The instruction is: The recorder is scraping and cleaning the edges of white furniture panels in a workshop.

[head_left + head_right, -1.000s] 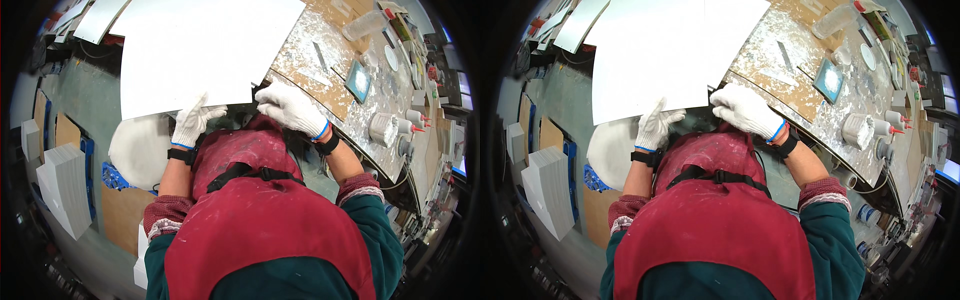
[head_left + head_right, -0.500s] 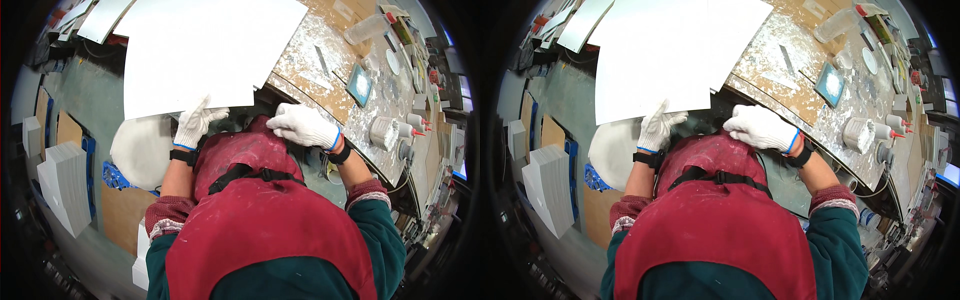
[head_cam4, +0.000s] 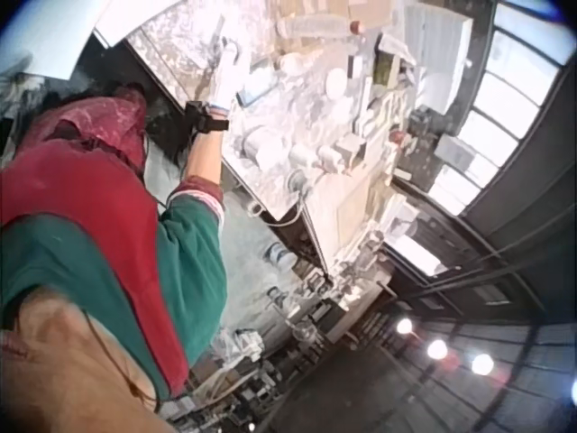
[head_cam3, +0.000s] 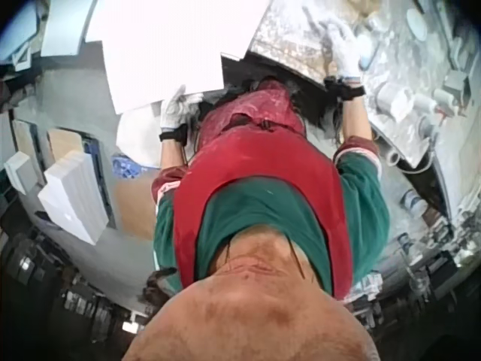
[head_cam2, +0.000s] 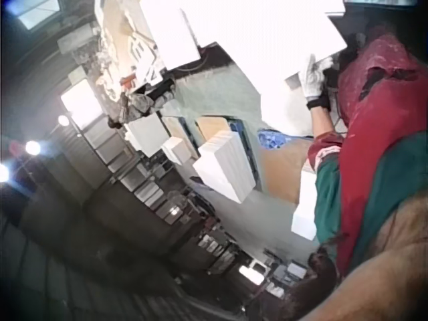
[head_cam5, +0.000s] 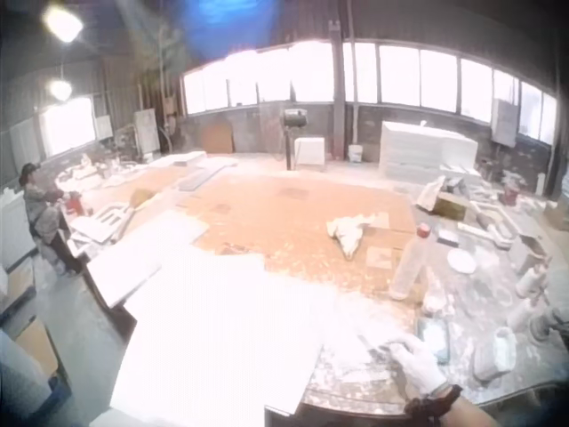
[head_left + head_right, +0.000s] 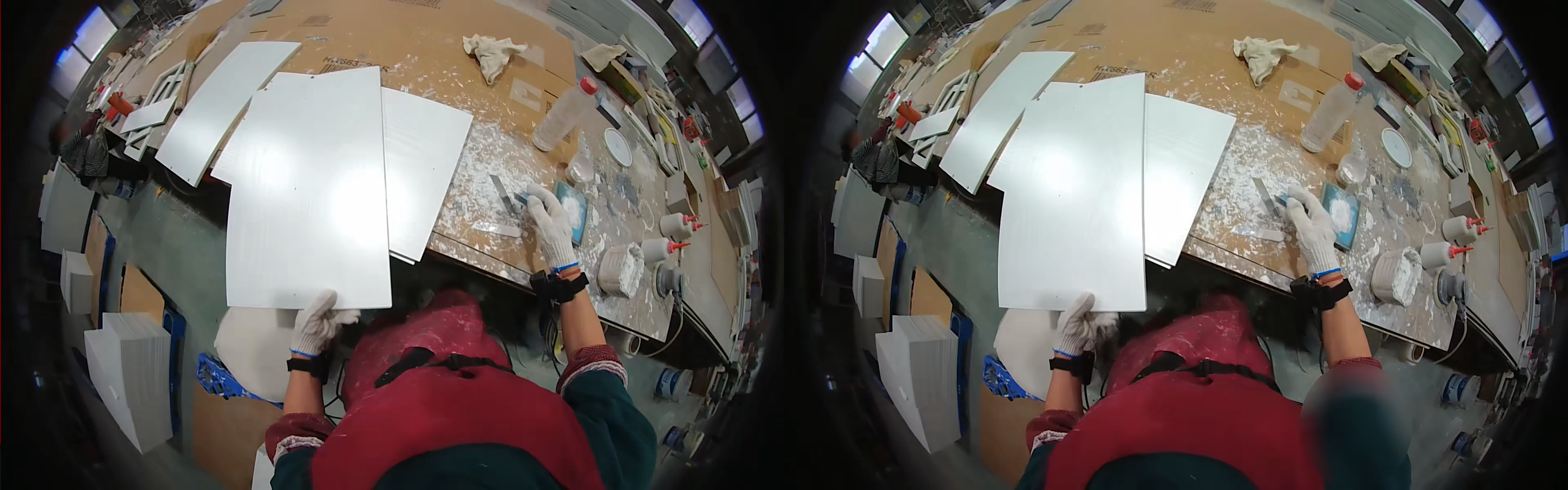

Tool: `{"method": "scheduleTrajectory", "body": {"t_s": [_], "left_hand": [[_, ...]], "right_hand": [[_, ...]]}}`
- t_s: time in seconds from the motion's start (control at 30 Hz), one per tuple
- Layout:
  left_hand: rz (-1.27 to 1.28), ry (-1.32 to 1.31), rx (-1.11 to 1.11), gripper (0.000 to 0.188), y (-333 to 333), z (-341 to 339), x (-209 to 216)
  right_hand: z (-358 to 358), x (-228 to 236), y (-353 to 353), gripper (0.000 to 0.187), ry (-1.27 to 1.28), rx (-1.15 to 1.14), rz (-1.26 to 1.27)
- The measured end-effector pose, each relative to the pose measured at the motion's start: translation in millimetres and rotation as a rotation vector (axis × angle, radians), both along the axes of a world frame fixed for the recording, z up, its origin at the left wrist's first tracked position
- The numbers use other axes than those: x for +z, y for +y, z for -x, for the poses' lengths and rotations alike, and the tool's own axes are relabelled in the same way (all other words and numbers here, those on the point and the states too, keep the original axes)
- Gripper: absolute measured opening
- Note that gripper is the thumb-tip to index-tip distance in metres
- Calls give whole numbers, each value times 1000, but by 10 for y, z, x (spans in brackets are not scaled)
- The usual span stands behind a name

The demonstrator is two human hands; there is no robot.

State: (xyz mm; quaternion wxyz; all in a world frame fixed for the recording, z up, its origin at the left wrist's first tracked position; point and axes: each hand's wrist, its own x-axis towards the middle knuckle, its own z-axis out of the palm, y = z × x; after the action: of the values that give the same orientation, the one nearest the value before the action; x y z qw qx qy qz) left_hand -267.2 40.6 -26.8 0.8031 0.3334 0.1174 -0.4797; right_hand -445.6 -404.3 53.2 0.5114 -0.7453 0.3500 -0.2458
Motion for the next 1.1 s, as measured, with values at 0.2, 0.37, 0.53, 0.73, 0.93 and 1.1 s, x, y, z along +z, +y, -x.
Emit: {"method": "scheduleTrajectory", "body": {"t_s": [0.2,0.37,0.53,0.73,0.93,1.1], "left_hand": [[-349,-242,15,39,736,6,-54],[-561,-123,510,44,725,192,25],[-612,-466,540,31,441,361,275],[-631,-375,419,45,388,233,615],[-627,-408,402,53,515,-27,668],[-523,-458,343,56,678,-202,633]], "right_hand": [[-96,-251,-246,36,231,-32,637],[-94,15,-167,55,528,115,778],[-371,206,27,37,193,226,913],[-868,263,298,19,175,572,702],[-1172,298,560,16,204,674,489],[-1347,307,744,19,289,646,260]]}}
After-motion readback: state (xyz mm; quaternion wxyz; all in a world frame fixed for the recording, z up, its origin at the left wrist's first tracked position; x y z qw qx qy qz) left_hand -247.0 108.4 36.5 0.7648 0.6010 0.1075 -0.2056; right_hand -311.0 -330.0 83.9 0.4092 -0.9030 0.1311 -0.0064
